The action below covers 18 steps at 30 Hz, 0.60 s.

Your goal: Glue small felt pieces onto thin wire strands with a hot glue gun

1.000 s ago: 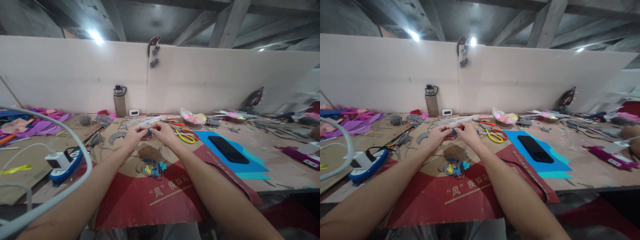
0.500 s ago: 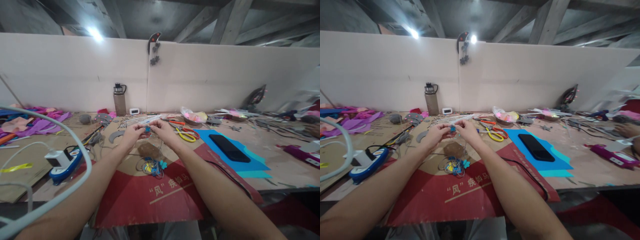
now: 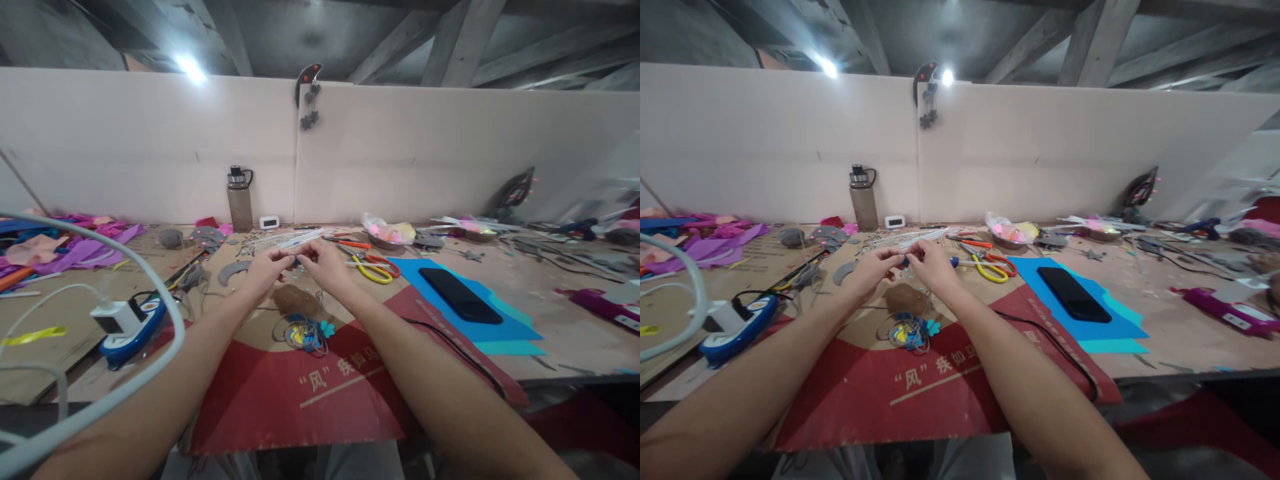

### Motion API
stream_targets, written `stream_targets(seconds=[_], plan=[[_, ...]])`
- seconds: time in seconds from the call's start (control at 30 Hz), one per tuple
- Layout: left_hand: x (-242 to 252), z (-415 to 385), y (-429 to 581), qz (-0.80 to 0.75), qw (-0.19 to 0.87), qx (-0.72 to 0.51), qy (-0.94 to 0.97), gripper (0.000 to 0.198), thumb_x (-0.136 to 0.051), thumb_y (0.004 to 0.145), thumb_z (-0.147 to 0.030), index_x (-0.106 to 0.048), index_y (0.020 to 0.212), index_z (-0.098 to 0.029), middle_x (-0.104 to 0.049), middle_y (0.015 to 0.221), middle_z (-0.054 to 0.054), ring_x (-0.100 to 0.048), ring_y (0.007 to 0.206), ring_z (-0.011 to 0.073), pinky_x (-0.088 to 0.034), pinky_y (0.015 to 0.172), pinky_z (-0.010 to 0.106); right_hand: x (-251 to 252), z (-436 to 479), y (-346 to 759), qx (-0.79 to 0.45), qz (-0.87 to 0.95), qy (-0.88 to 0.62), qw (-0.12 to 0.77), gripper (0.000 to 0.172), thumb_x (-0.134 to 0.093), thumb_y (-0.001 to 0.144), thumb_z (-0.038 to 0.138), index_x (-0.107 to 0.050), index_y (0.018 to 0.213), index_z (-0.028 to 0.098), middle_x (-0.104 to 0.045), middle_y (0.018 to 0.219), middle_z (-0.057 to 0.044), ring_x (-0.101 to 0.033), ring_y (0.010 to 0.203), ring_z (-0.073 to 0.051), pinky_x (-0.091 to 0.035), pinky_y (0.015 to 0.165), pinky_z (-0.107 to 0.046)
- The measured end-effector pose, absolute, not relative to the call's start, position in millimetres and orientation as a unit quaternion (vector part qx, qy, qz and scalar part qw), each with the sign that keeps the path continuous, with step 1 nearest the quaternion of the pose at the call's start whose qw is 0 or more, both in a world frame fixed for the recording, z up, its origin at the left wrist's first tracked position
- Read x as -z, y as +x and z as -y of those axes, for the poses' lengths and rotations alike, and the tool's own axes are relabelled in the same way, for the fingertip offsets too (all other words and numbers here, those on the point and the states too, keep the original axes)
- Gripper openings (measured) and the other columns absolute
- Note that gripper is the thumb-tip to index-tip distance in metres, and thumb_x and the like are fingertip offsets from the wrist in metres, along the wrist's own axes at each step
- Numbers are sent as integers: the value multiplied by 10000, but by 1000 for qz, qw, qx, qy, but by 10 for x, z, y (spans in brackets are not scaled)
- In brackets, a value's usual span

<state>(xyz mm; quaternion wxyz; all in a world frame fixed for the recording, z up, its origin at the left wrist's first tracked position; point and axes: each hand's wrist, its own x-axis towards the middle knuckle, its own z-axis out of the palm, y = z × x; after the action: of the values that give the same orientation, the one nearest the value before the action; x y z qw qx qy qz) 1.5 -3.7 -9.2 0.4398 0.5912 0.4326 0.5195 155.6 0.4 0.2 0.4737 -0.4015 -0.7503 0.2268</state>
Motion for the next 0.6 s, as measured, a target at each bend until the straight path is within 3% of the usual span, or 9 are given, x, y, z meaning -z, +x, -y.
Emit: stream_targets(seconds=[0.13, 0.3, 0.6], plan=[[85, 5, -11, -457, 387, -534, 597, 187, -680, 646, -331, -696, 743, -171, -581, 581, -12, -400, 442, 62, -270, 403, 186, 0, -16, 1583, -213, 748, -410, 475, 196, -550, 744, 240, -553, 925, 165, -537, 678, 22, -489, 614, -112, -382, 590, -241], [76, -69, -109, -475, 367, -589, 541, 167, -683, 630, -315, -671, 709, -168, -496, 484, -49, -331, 390, 52, -230, 384, 189, 6, -30, 1574, -246, 761, -419, 430, 85, -538, 741, 223, -590, 734, 156, -569, 666, 8, -478, 618, -105, -372, 605, -242], [117, -331, -549, -458, 390, -719, 347, 183, -693, 596, -249, -561, 690, -162, -466, 486, -74, -407, 392, 41, -293, 384, 151, -189, 156, 1635, -566, 664, -291, 392, 247, -599, 733, 395, -590, 856, 181, -389, 576, 65, -293, 462, -56, -205, 408, -193]])
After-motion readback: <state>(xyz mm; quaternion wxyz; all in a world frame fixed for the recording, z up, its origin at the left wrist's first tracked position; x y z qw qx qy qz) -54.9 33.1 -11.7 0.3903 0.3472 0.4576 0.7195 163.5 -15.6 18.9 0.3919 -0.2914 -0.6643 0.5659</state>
